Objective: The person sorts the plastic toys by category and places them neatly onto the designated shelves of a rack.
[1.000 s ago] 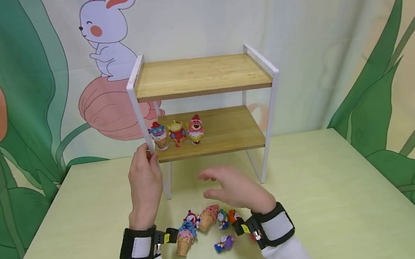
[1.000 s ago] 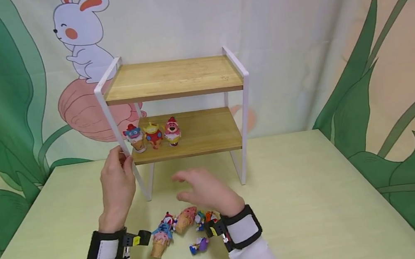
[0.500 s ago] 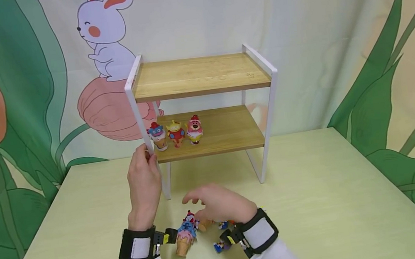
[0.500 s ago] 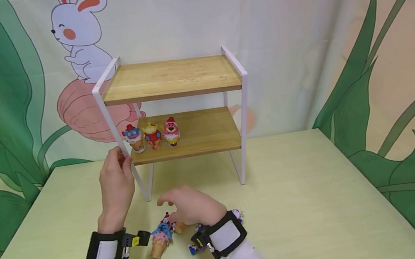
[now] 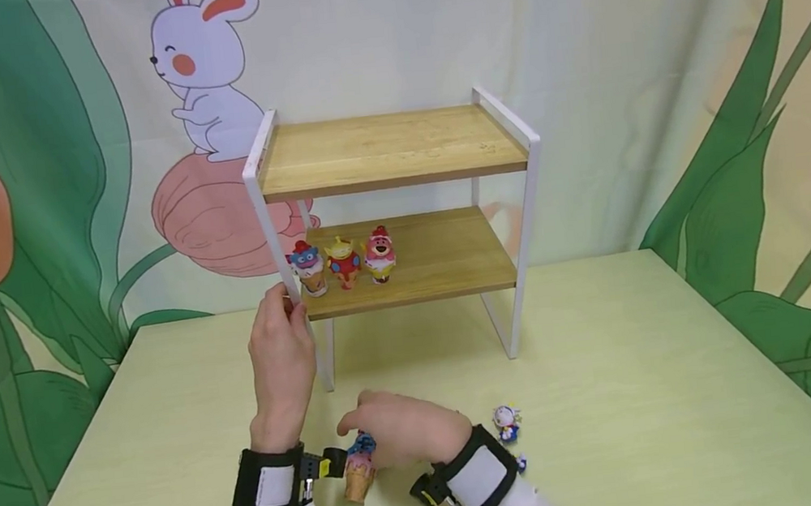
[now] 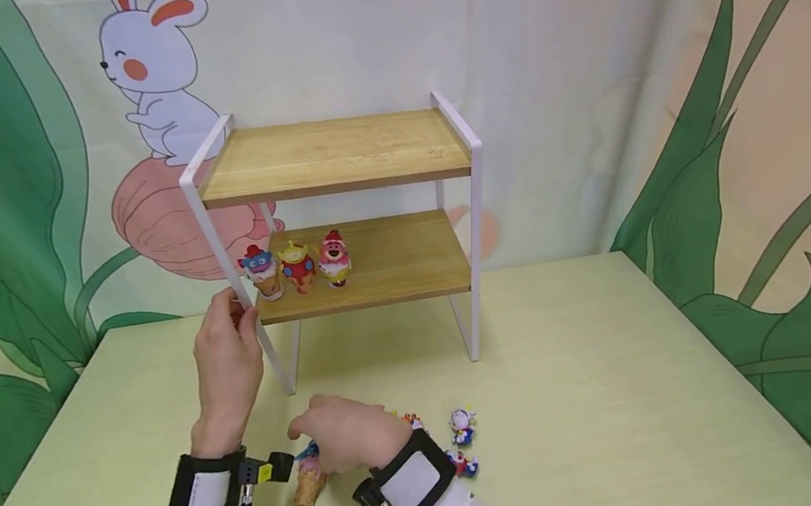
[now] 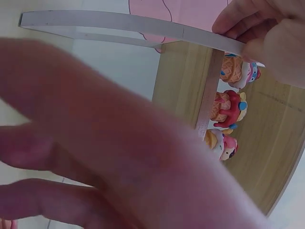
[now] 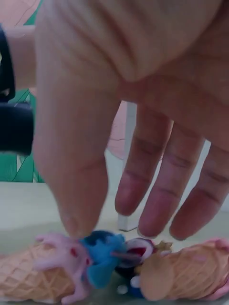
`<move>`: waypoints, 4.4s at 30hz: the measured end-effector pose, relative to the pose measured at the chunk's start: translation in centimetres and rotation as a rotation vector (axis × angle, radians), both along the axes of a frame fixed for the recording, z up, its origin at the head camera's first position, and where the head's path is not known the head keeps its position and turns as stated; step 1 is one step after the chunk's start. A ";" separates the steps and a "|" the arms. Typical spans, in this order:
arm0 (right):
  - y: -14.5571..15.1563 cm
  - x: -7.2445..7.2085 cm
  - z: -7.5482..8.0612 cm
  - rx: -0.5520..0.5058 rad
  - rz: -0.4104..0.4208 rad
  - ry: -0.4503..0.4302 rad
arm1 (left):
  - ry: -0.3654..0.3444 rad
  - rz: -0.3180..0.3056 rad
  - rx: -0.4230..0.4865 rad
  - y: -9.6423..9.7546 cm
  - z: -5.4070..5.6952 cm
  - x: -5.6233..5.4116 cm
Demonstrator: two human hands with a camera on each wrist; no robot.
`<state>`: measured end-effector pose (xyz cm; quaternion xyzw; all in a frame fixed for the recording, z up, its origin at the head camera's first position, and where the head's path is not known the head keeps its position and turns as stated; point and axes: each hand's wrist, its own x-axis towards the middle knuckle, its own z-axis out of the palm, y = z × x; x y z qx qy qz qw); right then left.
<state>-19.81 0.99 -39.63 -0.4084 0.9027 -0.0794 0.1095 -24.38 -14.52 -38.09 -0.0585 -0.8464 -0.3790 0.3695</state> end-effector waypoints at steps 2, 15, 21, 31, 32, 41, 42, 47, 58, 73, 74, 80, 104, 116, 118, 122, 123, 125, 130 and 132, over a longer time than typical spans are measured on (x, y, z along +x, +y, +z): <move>-0.3 0.2 -0.2 0.020 -0.014 -0.010 | 0.000 0.001 -0.001 0.0 -0.1 0.0; -1.7 0.6 -2.4 0.078 -0.053 -0.006 | -0.005 -0.008 0.010 0.0 0.0 0.0; -1.9 0.7 -2.6 0.054 -0.045 0.003 | 0.003 -0.005 0.003 0.1 0.1 0.0; -1.4 0.8 -1.4 -0.045 -0.023 -0.041 | 0.007 -0.004 0.002 0.0 0.0 0.1; -1.3 0.8 -1.2 -0.062 -0.020 -0.043 | 0.008 -0.004 0.001 0.0 0.0 0.1; 0.1 0.1 0.4 -0.120 -0.015 0.021 | 0.013 -0.004 -0.004 0.0 0.0 0.0; 0.3 0.0 0.5 -0.129 -0.024 0.021 | 0.014 -0.003 -0.006 0.0 0.0 0.0; 1.2 -0.7 1.1 -0.166 -0.087 0.004 | 0.019 0.004 -0.008 -0.1 -0.1 0.0; 3.4 -1.5 2.6 -0.274 -0.174 0.003 | 0.020 -0.002 -0.003 -0.1 -0.2 -0.2; 5.5 -2.7 2.6 -0.501 -0.249 0.024 | 0.005 0.002 -0.006 0.0 -0.1 0.0; 5.6 -2.8 2.6 -0.516 -0.254 0.026 | 0.004 0.002 -0.006 0.0 0.0 0.0; 6.4 -3.3 2.7 -0.632 -0.313 -0.023 | 0.003 0.007 -0.010 0.1 0.0 0.0; 8.2 -3.2 3.8 -0.693 -0.280 -0.035 | 0.012 0.005 -0.019 0.0 0.1 0.0; 9.0 -3.0 4.4 -0.733 -0.283 0.012 | -0.003 0.016 -0.029 -0.1 0.1 0.1; 9.3 -2.9 4.6 -0.751 -0.286 0.023 | -0.002 0.017 -0.030 -0.1 0.1 0.1; 9.9 -2.8 5.0 -0.803 -0.300 0.052 | 0.000 0.012 -0.027 -0.1 0.0 0.1; 10.1 -2.8 5.1 -0.816 -0.301 0.060 | 0.001 0.009 -0.026 -0.1 0.0 0.1; 10.5 -2.9 5.3 -0.836 -0.305 0.077 | 0.005 0.005 -0.025 0.0 0.0 0.0; 11.3 -3.3 5.9 -0.819 -0.307 0.138 | 0.013 0.009 -0.023 0.1 0.0 0.1; 11.5 -3.6 6.1 -0.792 -0.314 0.158 | 0.013 0.012 -0.024 0.1 -0.1 0.1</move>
